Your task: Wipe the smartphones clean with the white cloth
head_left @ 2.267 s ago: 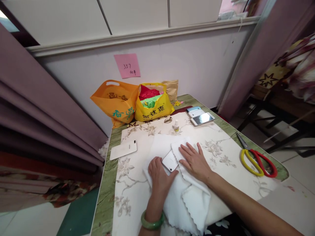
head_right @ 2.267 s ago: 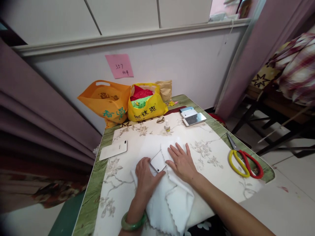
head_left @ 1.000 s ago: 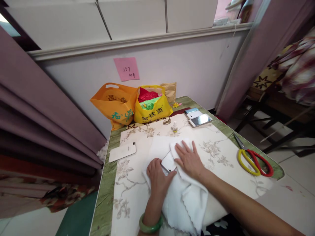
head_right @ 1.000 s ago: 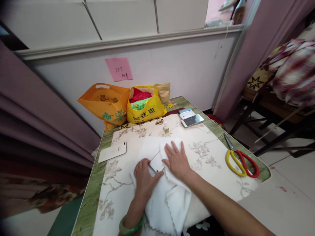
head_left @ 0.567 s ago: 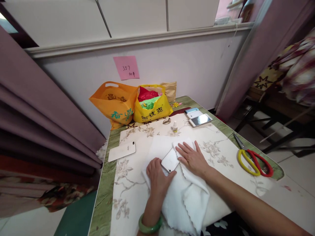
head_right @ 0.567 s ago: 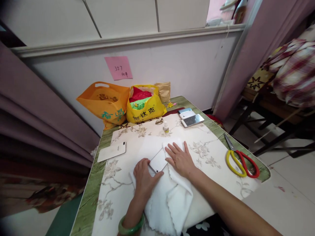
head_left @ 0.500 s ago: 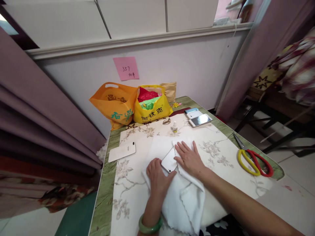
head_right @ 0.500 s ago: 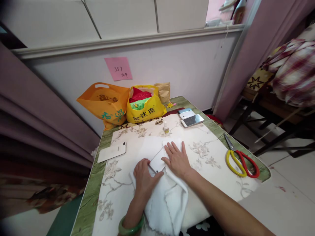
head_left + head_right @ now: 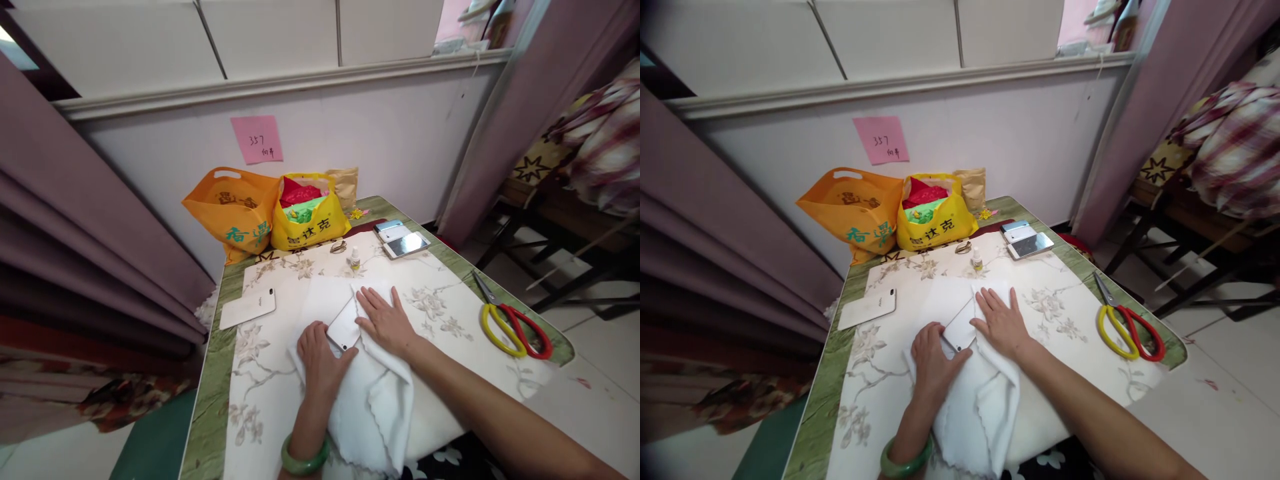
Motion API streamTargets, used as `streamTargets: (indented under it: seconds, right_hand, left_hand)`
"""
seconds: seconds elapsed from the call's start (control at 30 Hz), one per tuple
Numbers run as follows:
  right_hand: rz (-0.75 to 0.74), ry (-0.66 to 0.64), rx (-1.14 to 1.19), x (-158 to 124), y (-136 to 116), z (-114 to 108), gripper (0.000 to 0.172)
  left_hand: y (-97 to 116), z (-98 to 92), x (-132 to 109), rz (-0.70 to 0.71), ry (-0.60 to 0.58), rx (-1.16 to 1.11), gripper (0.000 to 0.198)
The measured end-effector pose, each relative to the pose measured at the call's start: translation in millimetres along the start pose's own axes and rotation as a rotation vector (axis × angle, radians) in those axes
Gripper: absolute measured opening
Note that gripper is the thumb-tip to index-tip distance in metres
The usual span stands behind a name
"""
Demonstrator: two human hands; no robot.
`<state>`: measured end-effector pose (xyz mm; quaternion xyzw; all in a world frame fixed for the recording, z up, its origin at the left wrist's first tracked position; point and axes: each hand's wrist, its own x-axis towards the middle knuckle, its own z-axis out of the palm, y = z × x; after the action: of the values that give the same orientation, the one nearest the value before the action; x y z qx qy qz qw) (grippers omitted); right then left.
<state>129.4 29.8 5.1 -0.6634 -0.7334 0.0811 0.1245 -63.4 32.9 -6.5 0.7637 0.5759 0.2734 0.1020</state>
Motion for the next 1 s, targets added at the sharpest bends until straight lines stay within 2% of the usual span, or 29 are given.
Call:
streamTargets:
  seconds: [0.07, 0.13, 0.2, 0.27, 0.37, 0.47, 0.53, 0.63, 0.7, 0.77, 0.87, 0.93, 1.0]
  right_hand:
    - [-0.062, -0.014, 0.023, 1.5, -13.2, 4.4, 0.069]
    - [-0.25, -0.063, 0.077, -5.6, -22.9, 5.2, 0.068]
    - [-0.434, -0.108, 0.122, -16.0, -22.5, 2.4, 0.066]
    - [-0.493, -0.114, 0.125, -22.0, -12.7, -1.9, 0.064]
    - [-0.338, -0.067, 0.061, -15.2, 2.7, -4.1, 0.059]
    - [-0.123, -0.002, 0.001, -1.2, -2.5, 1.5, 0.065]
    - [-0.147, -0.003, 0.022, 1.1, -15.0, 5.9, 0.071]
    - [-0.387, -0.07, 0.113, -9.1, -25.0, 6.6, 0.07]
    - [-0.483, -0.105, 0.141, -17.5, -17.6, 3.1, 0.068]
    - [-0.447, -0.107, 0.118, -19.5, -3.3, -0.5, 0.068]
    - [-0.213, -0.054, 0.036, -8.7, 10.0, -0.8, 0.066]
    - [-0.081, -0.013, -0.001, 0.2, 5.0, 2.1, 0.07]
    - [-0.107, -0.019, 0.01, 2.8, -7.1, 4.2, 0.076]
  left_hand:
    - [-0.2, 0.0, -0.3, 0.003, 0.004, 0.001, 0.049]
    - [-0.9, 0.0, -0.9, 0.015, 0.003, -0.002, 0.046]
    - [-1.7, 0.3, -1.5, 0.019, 0.0, -0.004, 0.047]
    - [-2.1, 0.8, -1.8, 0.019, 0.002, -0.005, 0.047]
    - [-1.7, 1.3, -1.3, 0.018, 0.006, -0.004, 0.049]
    - [-0.5, 0.8, -0.6, 0.006, 0.005, -0.002, 0.051]
    - [0.2, -0.1, -0.4, 0.002, 0.008, -0.003, 0.046]
    - [0.4, -1.4, -0.7, 0.014, 0.004, -0.012, 0.043]
    - [0.4, -1.7, -1.0, 0.013, 0.003, -0.017, 0.045]
    - [0.3, -1.3, -1.1, 0.009, 0.007, -0.018, 0.048]
    - [-0.1, 0.0, -1.0, 0.016, 0.008, -0.013, 0.053]
    - [-0.5, 0.6, -0.8, 0.015, 0.013, -0.009, 0.054]
    - [-0.5, 0.2, -0.7, 0.014, 0.016, -0.01, 0.05]
